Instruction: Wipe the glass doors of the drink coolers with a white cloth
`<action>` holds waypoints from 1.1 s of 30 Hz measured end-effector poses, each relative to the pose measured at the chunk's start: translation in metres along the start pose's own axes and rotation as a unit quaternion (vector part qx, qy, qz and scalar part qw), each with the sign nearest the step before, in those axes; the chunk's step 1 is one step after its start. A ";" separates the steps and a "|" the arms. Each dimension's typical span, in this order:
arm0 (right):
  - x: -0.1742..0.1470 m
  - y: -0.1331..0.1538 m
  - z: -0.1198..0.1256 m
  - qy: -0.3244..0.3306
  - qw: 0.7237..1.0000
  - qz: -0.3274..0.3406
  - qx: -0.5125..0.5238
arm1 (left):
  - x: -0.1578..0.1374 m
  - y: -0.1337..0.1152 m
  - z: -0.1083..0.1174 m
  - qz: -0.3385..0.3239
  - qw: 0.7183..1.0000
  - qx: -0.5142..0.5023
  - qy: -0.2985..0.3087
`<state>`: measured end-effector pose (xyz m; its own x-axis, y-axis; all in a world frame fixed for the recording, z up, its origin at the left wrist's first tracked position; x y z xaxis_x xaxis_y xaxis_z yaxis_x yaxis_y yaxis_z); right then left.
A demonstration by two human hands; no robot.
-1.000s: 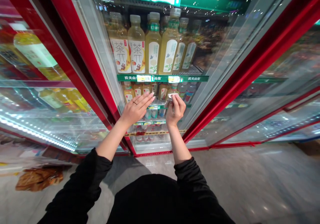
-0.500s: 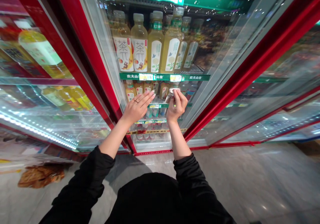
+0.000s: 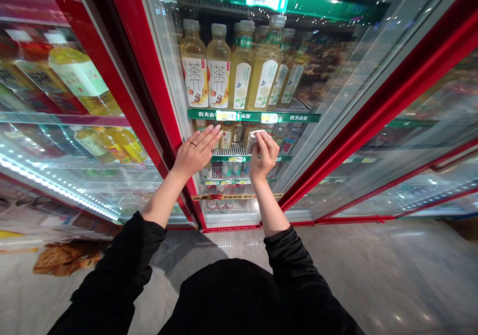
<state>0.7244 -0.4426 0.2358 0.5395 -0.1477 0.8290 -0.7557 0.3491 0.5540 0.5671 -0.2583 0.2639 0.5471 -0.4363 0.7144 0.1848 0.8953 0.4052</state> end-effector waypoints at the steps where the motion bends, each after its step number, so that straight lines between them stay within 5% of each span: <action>1: -0.005 0.000 0.000 0.024 0.999 0.023 -0.014 | -0.001 0.008 0.000 -0.002 1.000 -0.012 0.005; 4: -0.009 -0.011 0.012 0.022 0.999 0.029 -0.026 | -0.001 0.027 -0.002 -0.028 0.998 -0.043 0.025; 9: 0.007 -0.015 0.024 -0.128 0.989 -0.078 -0.001 | -0.005 0.037 -0.003 -0.088 0.989 -0.099 0.060; 11: 0.007 0.000 0.016 -0.151 0.986 -0.072 0.012 | -0.009 0.035 -0.004 -0.112 0.985 -0.106 0.080; 17: -0.022 0.016 -0.006 0.013 0.999 0.035 -0.012 | -0.016 0.032 -0.004 -0.141 0.982 -0.105 0.067; 22: -0.023 -0.013 0.022 -0.067 0.998 -0.003 -0.008 | -0.019 0.036 -0.010 -0.122 0.985 -0.109 0.052; 26: -0.009 -0.009 0.015 -0.129 0.990 -0.062 -0.013 | -0.020 0.035 -0.011 -0.121 0.988 -0.087 0.048; 33: -0.034 0.016 -0.008 -0.019 0.999 0.024 -0.022 | -0.022 0.038 -0.009 -0.103 0.988 -0.111 0.028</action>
Point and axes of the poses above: each hand's wrist, its own x-axis towards the middle knuckle, its own z-axis out of the back of the hand, y = z × x, the point moved 9 cm from there along x, towards the middle knuckle, and after that the axes turned 12 degrees about -z, right-handed, at the moved point
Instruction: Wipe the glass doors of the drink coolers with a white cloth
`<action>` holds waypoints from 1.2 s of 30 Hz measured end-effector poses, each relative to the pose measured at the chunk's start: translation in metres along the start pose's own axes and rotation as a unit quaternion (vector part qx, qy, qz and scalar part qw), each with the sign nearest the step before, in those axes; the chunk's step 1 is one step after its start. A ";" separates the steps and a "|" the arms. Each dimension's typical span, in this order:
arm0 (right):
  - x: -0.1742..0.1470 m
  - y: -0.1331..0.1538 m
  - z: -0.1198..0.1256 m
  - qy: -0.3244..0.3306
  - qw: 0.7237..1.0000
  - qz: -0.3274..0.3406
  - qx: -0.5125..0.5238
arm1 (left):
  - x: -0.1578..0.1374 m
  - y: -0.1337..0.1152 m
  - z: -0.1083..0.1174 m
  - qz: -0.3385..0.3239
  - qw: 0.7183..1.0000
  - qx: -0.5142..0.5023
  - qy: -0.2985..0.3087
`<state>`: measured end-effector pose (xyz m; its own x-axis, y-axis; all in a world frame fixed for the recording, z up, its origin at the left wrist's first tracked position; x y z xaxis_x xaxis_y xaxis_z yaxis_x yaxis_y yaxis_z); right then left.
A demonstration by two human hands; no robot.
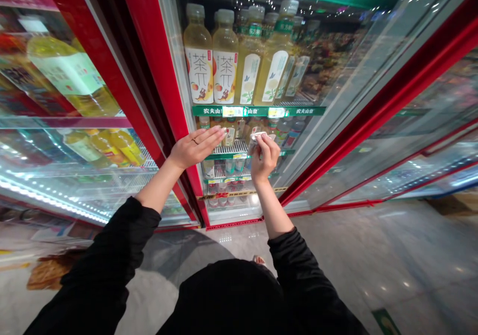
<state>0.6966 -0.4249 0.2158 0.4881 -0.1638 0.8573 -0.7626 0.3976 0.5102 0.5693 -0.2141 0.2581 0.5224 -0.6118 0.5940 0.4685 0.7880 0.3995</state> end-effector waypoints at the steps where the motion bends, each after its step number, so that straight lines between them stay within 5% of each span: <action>1: -0.005 -0.002 0.004 0.005 1.000 0.011 0.005 | 0.000 0.000 0.000 0.002 1.000 0.002 0.000; 9: 0.017 -0.023 0.012 -0.090 0.990 -0.106 0.013 | -0.003 0.002 -0.006 0.006 0.999 0.002 0.032; 14: 0.004 0.011 -0.020 -0.004 0.999 -0.045 0.008 | -0.003 0.002 -0.004 0.008 1.000 0.022 0.010; 17: -0.016 0.011 -0.019 0.051 0.999 -0.001 -0.004 | -0.002 0.000 0.001 -0.006 0.999 0.045 -0.027; 23: -0.007 -0.004 0.001 -0.031 0.999 -0.022 -0.005 | -0.003 0.001 -0.003 0.004 0.998 0.056 -0.017; 29: 0.002 0.027 -0.027 -0.047 0.997 -0.060 0.011 | -0.003 0.000 0.005 0.019 0.992 0.107 -0.062; 36: -0.020 0.035 -0.007 -0.005 0.997 0.056 0.051 | -0.033 0.024 0.013 0.191 0.950 0.149 -0.199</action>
Point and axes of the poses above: each hand's wrist, its own x-axis towards the middle knuckle, its own z-axis out of the back of the hand, y = z × x, the point moved 9 cm from there along x, towards the middle knuckle, and after that the axes turned 12 degrees about -z, right-handed, at the moved point
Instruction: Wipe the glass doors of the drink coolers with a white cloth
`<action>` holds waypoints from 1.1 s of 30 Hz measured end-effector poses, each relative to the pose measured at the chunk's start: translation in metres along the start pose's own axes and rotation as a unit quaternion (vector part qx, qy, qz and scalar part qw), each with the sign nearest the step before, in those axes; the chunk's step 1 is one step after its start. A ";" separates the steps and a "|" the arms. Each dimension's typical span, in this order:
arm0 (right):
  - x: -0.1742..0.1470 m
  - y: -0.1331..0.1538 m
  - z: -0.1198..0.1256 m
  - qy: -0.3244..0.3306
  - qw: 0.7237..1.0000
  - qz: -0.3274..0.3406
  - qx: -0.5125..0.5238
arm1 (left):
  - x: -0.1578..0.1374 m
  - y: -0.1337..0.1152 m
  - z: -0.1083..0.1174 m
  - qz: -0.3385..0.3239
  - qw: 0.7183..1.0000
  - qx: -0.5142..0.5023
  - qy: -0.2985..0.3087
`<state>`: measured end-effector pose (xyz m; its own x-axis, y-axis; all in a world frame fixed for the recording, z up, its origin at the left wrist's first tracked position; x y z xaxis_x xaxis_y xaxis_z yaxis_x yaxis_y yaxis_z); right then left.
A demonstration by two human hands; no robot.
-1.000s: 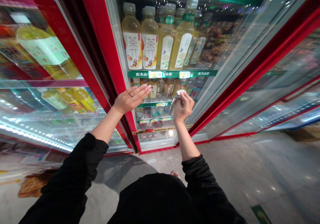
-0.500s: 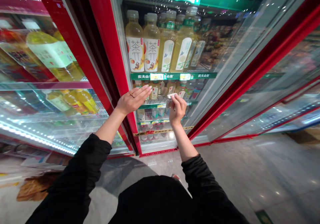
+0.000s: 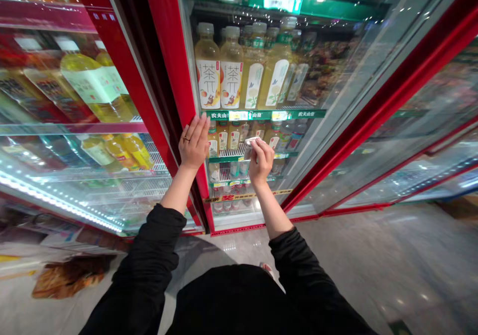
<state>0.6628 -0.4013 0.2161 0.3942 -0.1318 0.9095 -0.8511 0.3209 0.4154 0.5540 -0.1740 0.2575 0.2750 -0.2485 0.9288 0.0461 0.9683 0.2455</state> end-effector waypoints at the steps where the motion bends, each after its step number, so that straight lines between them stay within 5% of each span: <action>1: 0.001 -0.003 0.005 -0.016 1.000 -0.009 0.005 | -0.003 0.005 -0.004 0.022 1.000 -0.016 0.001; 6: 0.015 -0.003 -0.010 -0.073 0.992 -0.104 -0.002 | -0.012 0.015 -0.010 0.078 0.996 -0.049 -0.017; 10: 0.009 0.023 -0.044 0.021 0.998 -0.061 0.006 | -0.013 0.017 -0.007 0.100 0.991 -0.075 -0.042; 14: -0.008 0.028 -0.043 0.105 0.994 -0.001 -0.010 | -0.011 0.014 -0.003 0.090 0.992 -0.064 -0.061; 19: 0.013 0.015 -0.018 -0.014 0.999 -0.039 -0.009 | -0.008 0.009 0.001 0.059 0.991 -0.067 -0.099; 22: 0.030 0.027 -0.031 -0.052 0.997 -0.058 -0.002 | -0.006 0.007 0.003 0.053 0.992 -0.056 -0.099; 29: 0.004 0.062 -0.059 0.161 0.982 0.098 -0.007 | 0.002 0.003 0.014 0.003 0.992 -0.072 -0.104; 33: 0.000 0.048 -0.039 0.148 0.984 0.104 -0.011 | 0.000 0.004 0.012 0.000 0.995 -0.058 -0.087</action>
Point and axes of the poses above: each hand's wrist, its own x-axis towards the middle knuckle, its own z-axis out of the back of the hand, y = z × x, the point moved 9 cm from there along x, towards the middle knuckle, and after that the axes turned 12 degrees about -z, right-handed, at the moved point
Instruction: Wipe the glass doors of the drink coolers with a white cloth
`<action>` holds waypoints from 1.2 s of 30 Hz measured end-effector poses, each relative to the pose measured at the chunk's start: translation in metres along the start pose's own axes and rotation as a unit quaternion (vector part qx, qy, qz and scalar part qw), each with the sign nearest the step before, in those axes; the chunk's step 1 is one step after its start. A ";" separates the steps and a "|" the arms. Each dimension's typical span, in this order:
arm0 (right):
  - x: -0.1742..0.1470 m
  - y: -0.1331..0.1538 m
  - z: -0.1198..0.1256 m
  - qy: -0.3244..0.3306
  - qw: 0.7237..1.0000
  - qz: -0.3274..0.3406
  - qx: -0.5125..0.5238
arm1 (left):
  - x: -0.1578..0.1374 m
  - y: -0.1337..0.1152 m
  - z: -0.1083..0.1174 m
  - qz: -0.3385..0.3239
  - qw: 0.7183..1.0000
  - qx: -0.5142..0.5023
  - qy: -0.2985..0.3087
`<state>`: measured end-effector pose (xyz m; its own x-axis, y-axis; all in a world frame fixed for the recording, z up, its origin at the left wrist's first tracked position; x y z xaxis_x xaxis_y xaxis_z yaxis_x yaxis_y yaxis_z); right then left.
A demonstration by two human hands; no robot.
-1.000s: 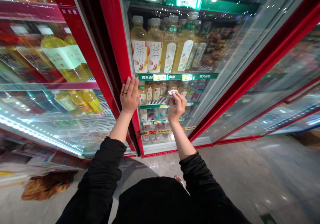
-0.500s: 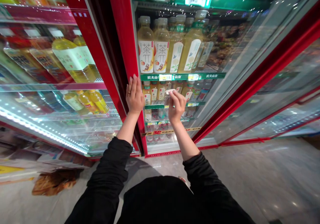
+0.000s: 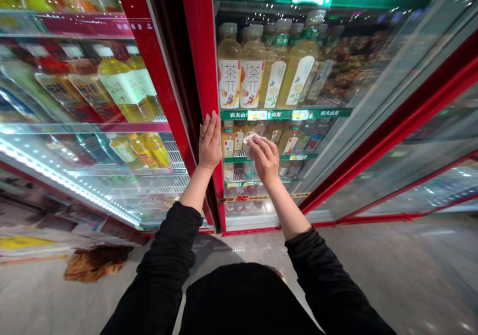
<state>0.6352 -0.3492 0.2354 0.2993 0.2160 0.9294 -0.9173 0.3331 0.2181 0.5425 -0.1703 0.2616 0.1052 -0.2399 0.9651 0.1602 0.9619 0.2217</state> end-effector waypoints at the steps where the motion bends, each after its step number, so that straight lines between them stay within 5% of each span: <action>1: 0.003 -0.002 0.003 -0.020 1.000 -0.020 0.000 | -0.001 0.000 -0.001 0.007 1.000 0.007 0.002; 7: 0.031 0.024 -0.018 -0.089 0.989 -0.120 0.011 | -0.008 0.003 -0.007 0.058 0.998 -0.006 -0.011; 11: 0.026 0.050 -0.035 -0.013 0.999 -0.022 0.030 | -0.010 0.007 -0.007 0.057 0.998 -0.034 -0.008; 15: 0.006 0.043 -0.026 0.044 0.997 0.066 0.021 | -0.009 0.007 -0.005 0.041 0.998 -0.039 0.000; 19: 0.022 0.023 -0.017 -0.005 1.000 -0.026 -0.011 | -0.010 0.006 -0.006 0.026 0.999 -0.021 0.013; 23: 0.047 0.037 -0.024 -0.063 0.994 -0.088 0.024 | -0.018 0.012 -0.011 0.037 0.999 -0.026 0.027; 31: 0.010 0.070 -0.024 -0.031 0.997 0.064 0.030 | -0.024 0.019 -0.018 0.077 0.994 -0.053 0.052; 36: 0.024 0.037 -0.016 -0.039 0.998 -0.054 0.003 | -0.017 0.011 -0.013 0.043 0.997 -0.045 0.040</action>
<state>0.6122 -0.3169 0.2607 0.3762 0.1066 0.9204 -0.8823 0.3445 0.3208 0.5552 -0.1572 0.2456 0.1993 -0.1706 0.9650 0.2343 0.9645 0.1221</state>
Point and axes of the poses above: each hand's wrist, its own x-axis towards the middle knuckle, its own z-axis out of the back of the hand, y = z × x, the point moved 9 cm from there along x, towards the middle knuckle, and after that the axes turned 12 degrees about -z, right-handed, at the moved point
